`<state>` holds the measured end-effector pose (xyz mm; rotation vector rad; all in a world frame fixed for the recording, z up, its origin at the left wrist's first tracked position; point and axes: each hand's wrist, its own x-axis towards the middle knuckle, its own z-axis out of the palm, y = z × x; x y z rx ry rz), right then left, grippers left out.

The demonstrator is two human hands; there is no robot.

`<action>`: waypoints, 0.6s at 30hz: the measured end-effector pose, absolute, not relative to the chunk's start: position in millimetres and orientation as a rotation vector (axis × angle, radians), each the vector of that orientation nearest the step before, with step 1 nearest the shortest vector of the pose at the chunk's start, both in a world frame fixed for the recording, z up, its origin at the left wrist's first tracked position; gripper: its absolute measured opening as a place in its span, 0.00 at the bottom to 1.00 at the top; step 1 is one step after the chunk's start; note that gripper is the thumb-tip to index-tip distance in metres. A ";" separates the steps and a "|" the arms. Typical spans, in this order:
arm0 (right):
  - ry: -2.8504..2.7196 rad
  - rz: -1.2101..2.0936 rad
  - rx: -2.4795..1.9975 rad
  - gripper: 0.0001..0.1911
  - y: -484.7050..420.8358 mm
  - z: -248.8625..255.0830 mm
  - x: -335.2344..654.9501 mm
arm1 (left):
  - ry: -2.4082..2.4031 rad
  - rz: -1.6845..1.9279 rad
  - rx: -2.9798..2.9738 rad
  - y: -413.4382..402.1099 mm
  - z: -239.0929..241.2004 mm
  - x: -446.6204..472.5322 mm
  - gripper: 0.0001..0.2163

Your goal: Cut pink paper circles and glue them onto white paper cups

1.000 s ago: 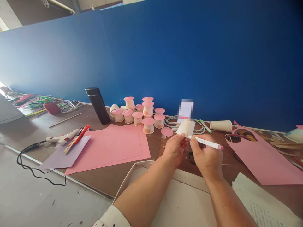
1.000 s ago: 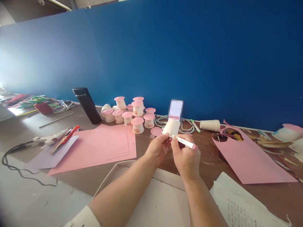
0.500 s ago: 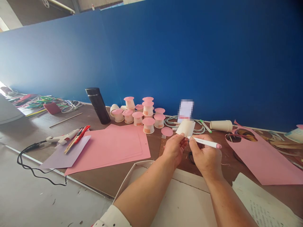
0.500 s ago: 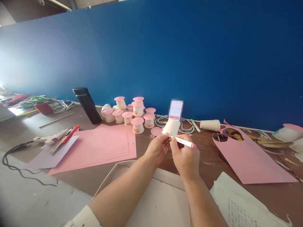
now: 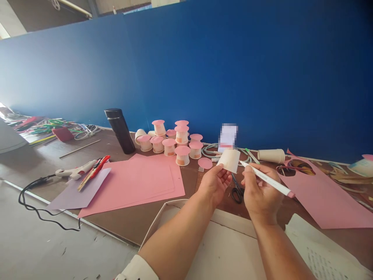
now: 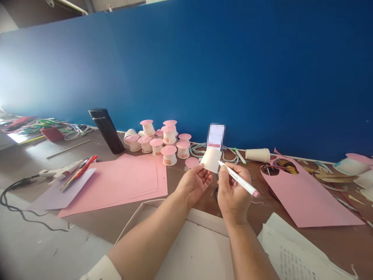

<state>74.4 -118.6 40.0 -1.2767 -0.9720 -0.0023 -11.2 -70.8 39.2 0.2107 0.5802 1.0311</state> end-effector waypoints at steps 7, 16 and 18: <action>-0.985 0.032 -1.278 0.15 -116.8 39.2 76.5 | 0.552 0.992 0.226 -71.5 41.3 -11.6 0.04; -1.056 -0.010 -1.278 0.15 -116.6 32.4 77.1 | 0.513 0.981 0.250 -73.1 41.0 -11.5 0.04; -1.070 -0.032 -1.291 0.14 -116.2 30.7 77.9 | 0.493 0.991 0.278 -73.3 40.1 -10.7 0.05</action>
